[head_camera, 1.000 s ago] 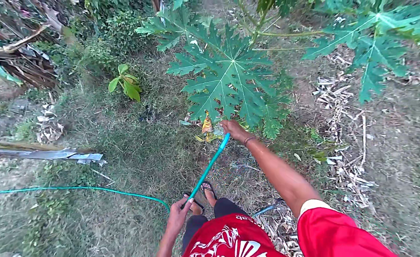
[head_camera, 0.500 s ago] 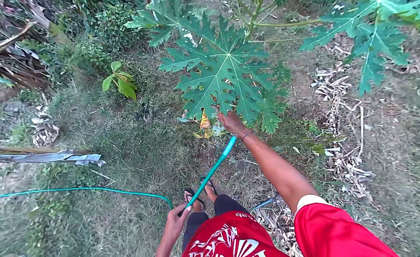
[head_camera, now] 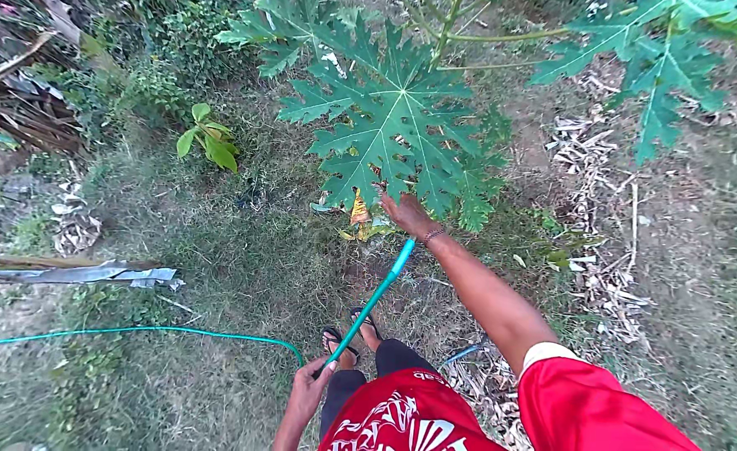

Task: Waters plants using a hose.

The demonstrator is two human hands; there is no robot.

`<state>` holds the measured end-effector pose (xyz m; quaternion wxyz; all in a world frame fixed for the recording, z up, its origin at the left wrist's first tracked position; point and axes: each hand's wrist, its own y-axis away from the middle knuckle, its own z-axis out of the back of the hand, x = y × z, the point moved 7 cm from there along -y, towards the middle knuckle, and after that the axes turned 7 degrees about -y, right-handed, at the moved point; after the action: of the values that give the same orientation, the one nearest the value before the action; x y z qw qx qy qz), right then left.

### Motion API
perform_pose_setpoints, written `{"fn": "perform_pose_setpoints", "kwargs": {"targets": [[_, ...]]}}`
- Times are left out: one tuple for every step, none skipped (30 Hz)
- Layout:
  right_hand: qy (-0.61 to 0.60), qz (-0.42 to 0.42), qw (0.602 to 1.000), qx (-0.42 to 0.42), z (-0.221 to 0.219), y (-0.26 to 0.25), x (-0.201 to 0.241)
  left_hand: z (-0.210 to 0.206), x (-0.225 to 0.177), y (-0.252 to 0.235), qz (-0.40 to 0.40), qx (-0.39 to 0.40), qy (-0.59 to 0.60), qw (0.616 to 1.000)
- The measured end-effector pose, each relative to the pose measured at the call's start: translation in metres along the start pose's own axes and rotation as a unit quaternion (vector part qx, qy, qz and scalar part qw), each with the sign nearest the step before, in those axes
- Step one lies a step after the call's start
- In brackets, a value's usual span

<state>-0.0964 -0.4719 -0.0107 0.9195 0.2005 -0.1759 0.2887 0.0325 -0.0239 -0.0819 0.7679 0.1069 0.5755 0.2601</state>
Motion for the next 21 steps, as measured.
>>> {"fn": "perform_pose_setpoints", "kwargs": {"targets": [[0.013, 0.011, 1.0, -0.002, -0.001, -0.001, 0.0, -0.002, 0.001, -0.001, 0.001, 0.003, 0.0, 1.0], [0.02, 0.018, 1.0, -0.003, -0.002, -0.001, 0.0, -0.004, 0.002, -0.003, 0.002, 0.007, -0.003, 1.0], [0.024, 0.028, 0.999, -0.012, -0.004, -0.002, 0.0, -0.008, 0.005, -0.005, 0.003, 0.011, -0.012, 1.0], [0.025, 0.033, 0.999, -0.02, -0.005, -0.005, -0.001, -0.012, 0.009, -0.009, 0.004, 0.017, -0.019, 1.0], [0.024, 0.032, 0.999, -0.021, -0.007, -0.009, -0.003, -0.018, 0.014, -0.013, 0.006, 0.028, -0.027, 0.999], [0.014, 0.02, 1.0, -0.01, -0.012, -0.012, -0.006, -0.026, 0.019, -0.016, 0.008, 0.041, -0.039, 0.998], [0.002, 0.004, 1.0, 0.006, -0.02, -0.014, -0.011, -0.036, 0.025, -0.019, 0.012, 0.056, -0.05, 0.997], [-0.004, -0.009, 1.0, 0.018, -0.027, -0.018, -0.016, -0.047, 0.032, -0.024, 0.018, 0.071, -0.061, 0.995], [-0.007, -0.012, 1.0, 0.025, -0.034, -0.021, -0.019, -0.06, 0.039, -0.029, 0.024, 0.087, -0.071, 0.993], [-0.009, -0.006, 0.999, 0.03, -0.042, -0.023, -0.023, -0.073, 0.047, -0.036, 0.027, 0.102, -0.084, 0.991], [-0.008, -0.002, 0.999, 0.032, -0.051, -0.024, -0.025, -0.087, 0.054, -0.043, 0.025, 0.115, -0.094, 0.989], [-0.003, 0.003, 1.0, 0.029, -0.058, -0.025, -0.027, -0.1, 0.06, -0.054, 0.018, 0.121, -0.101, 0.987], [0.005, 0.006, 1.0, 0.017, -0.066, -0.029, -0.033, -0.113, 0.067, -0.068, 0.012, 0.125, -0.105, 0.986], [0.002, 0.012, 1.0, 0.01, -0.077, -0.033, -0.039, -0.127, 0.076, -0.079, 0.014, 0.132, -0.105, 0.986], [-0.008, 0.014, 1.0, 0.009, -0.089, -0.036, -0.044, -0.139, 0.083, -0.09, 0.021, 0.144, -0.103, 0.984], [-0.018, 0.002, 1.0, 0.022, -0.098, -0.04, -0.048, -0.151, 0.09, -0.097, 0.031, 0.161, -0.101, 0.981], [-0.023, -0.011, 0.999, 0.028, -0.108, -0.041, -0.053, -0.161, 0.097, -0.1, 0.041, 0.176, -0.101, 0.978], [-0.019, -0.013, 1.0, 0.019, -0.117, -0.044, -0.06, -0.172, 0.105, -0.102, 0.048, 0.186, -0.096, 0.977], [-0.006, -0.007, 1.0, 0.006, -0.13, -0.05, -0.072, -0.181, 0.114, -0.1, 0.053, 0.19, -0.088, 0.976], [0.002, 0.003, 1.0, -0.004, -0.146, -0.053, -0.083, -0.188, 0.125, -0.095, 0.06, 0.195, -0.08, 0.976], [0.009, 0.003, 1.0, 0.01, -0.161, -0.058, -0.091, -0.194, 0.134, -0.088, 0.068, 0.204, -0.077, 0.973]]}}
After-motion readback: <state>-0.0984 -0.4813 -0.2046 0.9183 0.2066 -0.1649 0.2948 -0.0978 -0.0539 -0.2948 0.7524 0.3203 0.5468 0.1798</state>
